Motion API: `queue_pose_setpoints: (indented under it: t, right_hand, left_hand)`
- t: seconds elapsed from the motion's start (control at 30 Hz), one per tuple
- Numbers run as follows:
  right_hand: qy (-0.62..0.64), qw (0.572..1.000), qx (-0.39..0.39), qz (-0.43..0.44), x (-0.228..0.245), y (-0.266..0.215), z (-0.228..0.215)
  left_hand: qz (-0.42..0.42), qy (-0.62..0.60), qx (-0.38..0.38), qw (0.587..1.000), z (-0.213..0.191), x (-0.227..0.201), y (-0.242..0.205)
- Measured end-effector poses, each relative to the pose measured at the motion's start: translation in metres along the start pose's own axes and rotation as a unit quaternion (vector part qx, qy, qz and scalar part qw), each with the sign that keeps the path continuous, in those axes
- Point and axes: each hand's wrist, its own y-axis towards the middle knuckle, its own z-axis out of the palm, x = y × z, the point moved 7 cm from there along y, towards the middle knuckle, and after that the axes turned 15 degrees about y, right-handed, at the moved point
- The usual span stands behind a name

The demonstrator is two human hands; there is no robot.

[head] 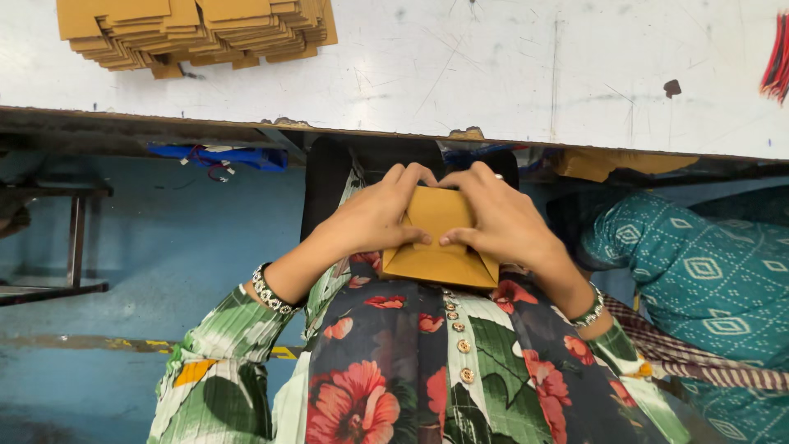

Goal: The person folds flat cardboard pieces into small boxes by hand. She then places a plastic-wrapped electronic device into each box and closes the flaps. The finished boxes are stacked on the table.

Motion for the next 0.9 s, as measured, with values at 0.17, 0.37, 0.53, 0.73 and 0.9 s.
queue_pose_setpoints:
  t: [0.17,0.37,0.53,0.73,0.9]
  right_hand:
    - [-0.068,0.998,-0.001,-0.012,0.011,0.005,0.005]
    - [-0.079,0.997,-0.015,-0.019,0.009,0.004,0.009]
    - [-0.071,0.997,0.000,-0.040,0.002,0.004,0.008]
    - [0.301,0.951,-0.046,-0.049,-0.053,-0.015,-0.007]
    - [0.467,0.872,-0.135,-0.055,-0.130,-0.025,0.009]
  left_hand:
    - [-0.010,0.012,0.005,1.000,0.001,0.002,0.005]
    - [-0.019,0.087,-0.007,0.996,0.006,0.002,0.004]
    - [0.006,0.115,0.012,0.993,-0.001,-0.005,0.005]
    - [0.019,-0.026,-0.076,0.997,-0.004,0.007,-0.007]
    - [0.017,-0.099,-0.171,0.980,-0.007,0.042,-0.026]
